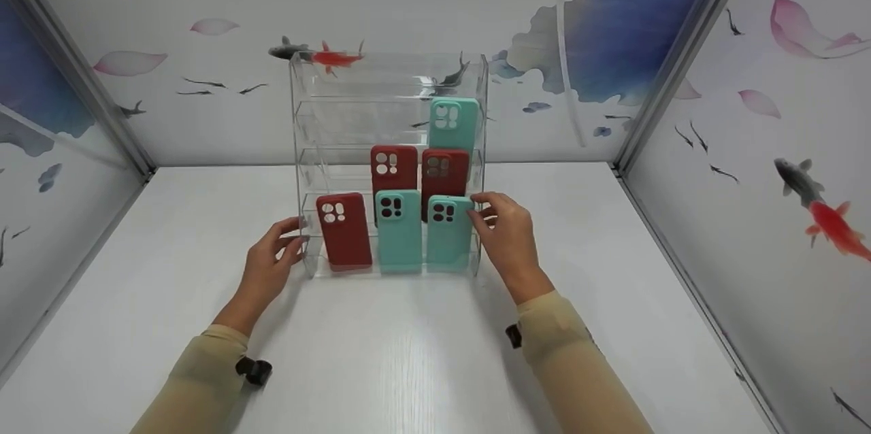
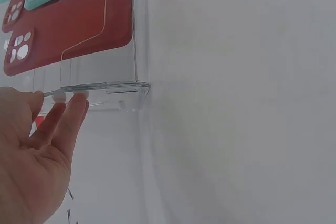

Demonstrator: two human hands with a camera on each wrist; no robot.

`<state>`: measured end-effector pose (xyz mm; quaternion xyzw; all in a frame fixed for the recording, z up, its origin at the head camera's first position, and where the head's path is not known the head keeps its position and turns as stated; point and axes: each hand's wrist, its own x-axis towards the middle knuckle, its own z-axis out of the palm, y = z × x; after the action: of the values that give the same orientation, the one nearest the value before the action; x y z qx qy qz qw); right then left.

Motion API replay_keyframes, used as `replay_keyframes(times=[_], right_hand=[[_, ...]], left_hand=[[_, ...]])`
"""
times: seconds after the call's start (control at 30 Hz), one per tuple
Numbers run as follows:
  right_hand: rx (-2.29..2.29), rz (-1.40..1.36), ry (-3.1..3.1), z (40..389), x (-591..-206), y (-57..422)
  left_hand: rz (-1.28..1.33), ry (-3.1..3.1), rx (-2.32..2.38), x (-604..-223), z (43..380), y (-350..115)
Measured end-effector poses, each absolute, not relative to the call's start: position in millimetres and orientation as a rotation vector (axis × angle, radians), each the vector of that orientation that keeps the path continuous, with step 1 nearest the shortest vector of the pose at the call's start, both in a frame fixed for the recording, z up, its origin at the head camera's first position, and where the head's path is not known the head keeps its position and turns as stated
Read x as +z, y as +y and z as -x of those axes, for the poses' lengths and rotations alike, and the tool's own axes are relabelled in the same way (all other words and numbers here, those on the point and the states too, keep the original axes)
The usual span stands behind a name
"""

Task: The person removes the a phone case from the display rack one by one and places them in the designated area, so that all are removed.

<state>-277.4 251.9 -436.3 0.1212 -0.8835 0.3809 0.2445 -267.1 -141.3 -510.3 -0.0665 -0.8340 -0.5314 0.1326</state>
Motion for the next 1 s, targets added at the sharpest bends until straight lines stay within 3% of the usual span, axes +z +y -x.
replay_keyframes(times=[0.5, 1.0], right_hand=[[1.045, -0.47, -2.386, 275.7, -432.3, 256.7], [1.012, -0.567, -2.239, 257.6, -393.6, 243.1]], left_hand=[[0.181, -2.47, -1.514, -512.1, 268.9, -141.0], [0.163, -2.507, -1.534, -510.9, 268.2, -142.2]])
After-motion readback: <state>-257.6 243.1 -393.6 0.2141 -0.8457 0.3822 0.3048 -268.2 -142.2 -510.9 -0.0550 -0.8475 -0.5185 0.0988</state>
